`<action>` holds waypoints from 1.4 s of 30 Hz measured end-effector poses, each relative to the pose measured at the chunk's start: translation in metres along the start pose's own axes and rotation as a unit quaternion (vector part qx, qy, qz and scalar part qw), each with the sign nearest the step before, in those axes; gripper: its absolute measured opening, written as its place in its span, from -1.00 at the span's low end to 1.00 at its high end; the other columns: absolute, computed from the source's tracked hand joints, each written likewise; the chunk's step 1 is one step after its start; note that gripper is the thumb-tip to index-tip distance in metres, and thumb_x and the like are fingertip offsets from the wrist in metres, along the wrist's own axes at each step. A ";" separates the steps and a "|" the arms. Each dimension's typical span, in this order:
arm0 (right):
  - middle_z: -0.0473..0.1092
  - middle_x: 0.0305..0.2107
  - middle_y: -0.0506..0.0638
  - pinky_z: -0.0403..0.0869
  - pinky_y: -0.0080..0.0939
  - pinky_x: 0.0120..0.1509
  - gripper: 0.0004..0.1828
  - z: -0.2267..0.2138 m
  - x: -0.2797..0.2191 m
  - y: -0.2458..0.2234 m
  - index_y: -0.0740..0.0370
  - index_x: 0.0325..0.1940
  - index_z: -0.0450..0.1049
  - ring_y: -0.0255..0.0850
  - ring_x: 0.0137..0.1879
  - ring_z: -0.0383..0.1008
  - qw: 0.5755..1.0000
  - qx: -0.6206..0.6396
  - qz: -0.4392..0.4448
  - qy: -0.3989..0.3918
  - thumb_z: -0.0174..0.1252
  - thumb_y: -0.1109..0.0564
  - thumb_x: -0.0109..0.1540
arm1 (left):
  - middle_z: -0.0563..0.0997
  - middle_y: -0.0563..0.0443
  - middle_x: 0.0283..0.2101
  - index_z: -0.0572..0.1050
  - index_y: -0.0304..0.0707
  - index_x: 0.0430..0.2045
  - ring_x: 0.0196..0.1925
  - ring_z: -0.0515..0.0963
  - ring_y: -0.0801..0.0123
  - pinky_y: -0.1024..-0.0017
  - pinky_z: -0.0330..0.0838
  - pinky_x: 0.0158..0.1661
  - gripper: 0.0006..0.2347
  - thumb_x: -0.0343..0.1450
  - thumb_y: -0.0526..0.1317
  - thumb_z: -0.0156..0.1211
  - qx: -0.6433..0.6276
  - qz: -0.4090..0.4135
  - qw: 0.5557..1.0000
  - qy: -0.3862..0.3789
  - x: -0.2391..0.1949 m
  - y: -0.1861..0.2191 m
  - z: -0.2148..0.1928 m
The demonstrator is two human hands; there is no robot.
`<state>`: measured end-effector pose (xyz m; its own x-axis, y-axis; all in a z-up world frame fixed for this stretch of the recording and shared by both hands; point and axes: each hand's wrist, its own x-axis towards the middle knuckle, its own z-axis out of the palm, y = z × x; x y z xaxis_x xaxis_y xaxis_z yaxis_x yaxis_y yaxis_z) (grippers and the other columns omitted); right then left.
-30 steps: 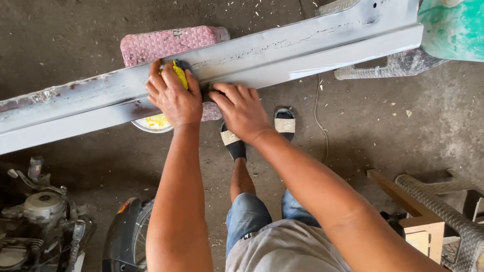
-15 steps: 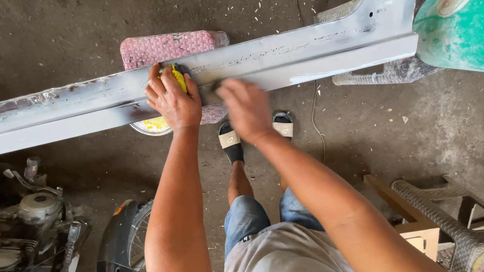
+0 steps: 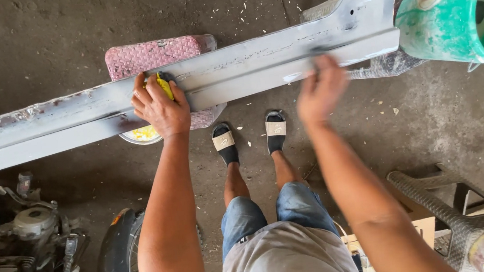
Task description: Sanding a metal car part with sandpaper and water to prepare it for painting.
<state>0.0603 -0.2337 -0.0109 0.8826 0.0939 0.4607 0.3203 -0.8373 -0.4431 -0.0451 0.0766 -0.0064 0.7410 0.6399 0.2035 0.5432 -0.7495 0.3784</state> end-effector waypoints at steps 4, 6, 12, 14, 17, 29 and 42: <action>0.44 0.09 -0.15 0.42 -0.19 0.33 -0.75 0.015 -0.025 -0.100 -0.09 0.10 0.55 -0.29 0.24 0.42 0.955 0.182 -0.071 -0.224 0.16 0.16 0.36 | 0.33 -0.21 0.33 0.41 -0.27 0.09 0.24 0.33 -0.14 -0.10 0.19 0.16 -0.67 0.51 -0.09 0.15 0.006 0.006 1.000 0.000 0.000 -0.003 0.001; 0.49 -0.01 -0.03 0.40 -0.02 0.00 -0.73 0.009 -0.022 -0.114 0.07 0.05 0.55 -0.09 0.00 0.47 0.948 0.114 -0.206 -0.213 0.15 0.17 0.26 | 0.32 -0.22 0.33 0.40 -0.28 0.08 0.23 0.32 -0.13 -0.10 0.20 0.16 -0.68 0.53 -0.09 0.14 0.016 0.003 1.000 -0.004 0.001 -0.006 0.006; 0.49 -0.01 0.02 0.46 -0.09 0.23 -0.70 -0.024 0.025 0.046 0.15 0.16 0.48 -0.11 0.16 0.45 0.990 0.098 0.073 -0.065 0.16 0.29 0.33 | 0.30 -0.24 0.34 0.36 -0.23 0.16 0.24 0.32 -0.06 -0.07 0.26 0.11 -0.67 0.57 -0.08 0.09 0.047 -0.032 0.998 0.019 -0.009 0.002 0.031; 0.43 0.02 0.08 0.41 -0.02 0.23 -0.67 -0.039 0.036 0.086 0.18 0.17 0.47 -0.04 0.17 0.40 0.993 0.036 0.103 -0.042 0.21 0.29 0.31 | 0.30 -0.23 0.33 0.36 -0.20 0.16 0.23 0.32 -0.03 -0.06 0.27 0.12 -0.67 0.55 -0.08 0.09 0.045 -0.028 0.999 -0.002 -0.020 0.021 0.041; 0.36 0.07 0.10 0.36 0.05 0.27 -0.63 -0.044 0.041 0.095 0.18 0.20 0.44 0.00 0.21 0.34 0.993 -0.018 0.118 -0.021 0.24 0.29 0.30 | 0.30 -0.20 0.32 0.35 -0.13 0.17 0.26 0.31 -0.02 -0.08 0.25 0.17 -0.64 0.51 -0.06 0.11 0.026 0.044 0.998 -0.033 -0.038 0.083 0.063; 0.42 0.09 0.04 0.31 0.08 0.29 -0.66 -0.065 0.056 0.124 0.13 0.21 0.43 -0.05 0.22 0.35 0.997 0.007 0.033 -0.065 0.20 0.21 0.34 | 0.33 -0.13 0.32 0.40 -0.14 0.13 0.24 0.34 0.05 -0.03 0.21 0.14 -0.67 0.51 -0.05 0.12 0.018 0.108 0.989 -0.104 -0.027 0.102 0.051; 0.52 -0.21 -0.02 0.44 -0.14 -0.25 -0.66 -0.060 0.059 0.037 0.01 0.10 0.61 -0.19 -0.31 0.43 0.963 0.142 -0.028 -0.225 0.15 0.28 0.29 | 0.37 -0.14 0.31 0.39 -0.28 0.13 0.23 0.36 -0.10 -0.04 0.19 0.13 -0.65 0.53 -0.08 0.15 0.007 0.038 0.999 0.000 -0.028 0.102 0.034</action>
<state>0.1032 -0.2913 0.0461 0.9003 0.4128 0.1379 0.3970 -0.6490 -0.6490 0.0035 -0.0236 -0.0042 0.7804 0.5806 0.2323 0.4902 -0.7986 0.3493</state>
